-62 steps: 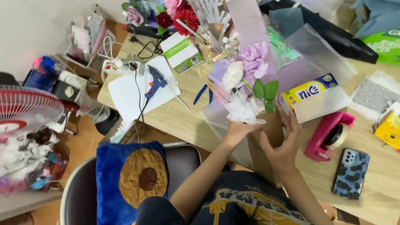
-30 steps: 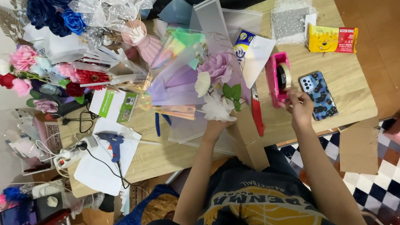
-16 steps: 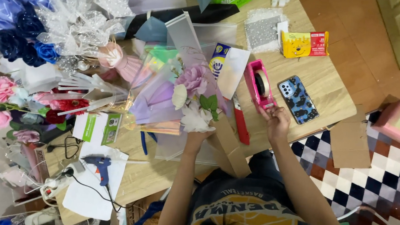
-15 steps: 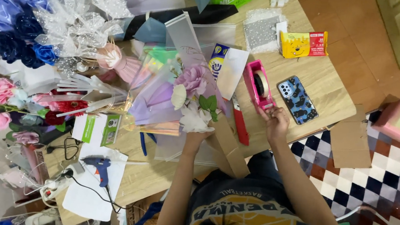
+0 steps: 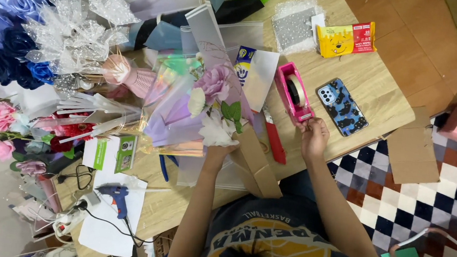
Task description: The person wraps a bouquet of artificial flowers in a sheet of translucent purple paper. They fold the paper around the stems and secure it with tape, then adjust the arrangement and the wrapping.
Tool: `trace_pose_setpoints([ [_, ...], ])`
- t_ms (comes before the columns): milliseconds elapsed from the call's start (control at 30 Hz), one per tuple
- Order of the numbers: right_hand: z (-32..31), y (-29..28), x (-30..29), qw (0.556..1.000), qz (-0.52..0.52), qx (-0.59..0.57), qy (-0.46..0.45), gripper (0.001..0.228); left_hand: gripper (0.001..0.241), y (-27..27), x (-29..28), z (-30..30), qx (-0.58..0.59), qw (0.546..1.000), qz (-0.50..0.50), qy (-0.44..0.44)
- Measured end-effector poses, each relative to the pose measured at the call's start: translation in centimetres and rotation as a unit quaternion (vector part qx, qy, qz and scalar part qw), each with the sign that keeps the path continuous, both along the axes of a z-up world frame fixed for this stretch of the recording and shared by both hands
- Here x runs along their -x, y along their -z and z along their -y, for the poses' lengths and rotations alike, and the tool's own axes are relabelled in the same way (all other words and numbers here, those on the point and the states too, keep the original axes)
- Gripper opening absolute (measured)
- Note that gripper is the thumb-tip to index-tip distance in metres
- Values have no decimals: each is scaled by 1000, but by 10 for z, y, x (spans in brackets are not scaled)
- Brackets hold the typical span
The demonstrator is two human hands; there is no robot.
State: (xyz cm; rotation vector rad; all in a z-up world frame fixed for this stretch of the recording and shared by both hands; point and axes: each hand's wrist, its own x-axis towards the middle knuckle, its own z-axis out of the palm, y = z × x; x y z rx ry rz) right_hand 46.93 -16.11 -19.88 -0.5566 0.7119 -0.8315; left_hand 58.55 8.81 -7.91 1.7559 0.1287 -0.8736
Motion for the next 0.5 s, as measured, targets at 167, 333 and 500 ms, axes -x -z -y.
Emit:
trace_pose_setpoints([
  [167,-1,-5,-2,1000,10,15,8,24,113,8,-4,0,-11,1000,3,-7],
  [333,3,13,-4,999,-2,52,12,23,113,8,-5,-6,-18,1000,11,-22],
  [500,-4,0,-8,999,24,34,26,25,114,4,-8,-11,-30,999,20,-39],
])
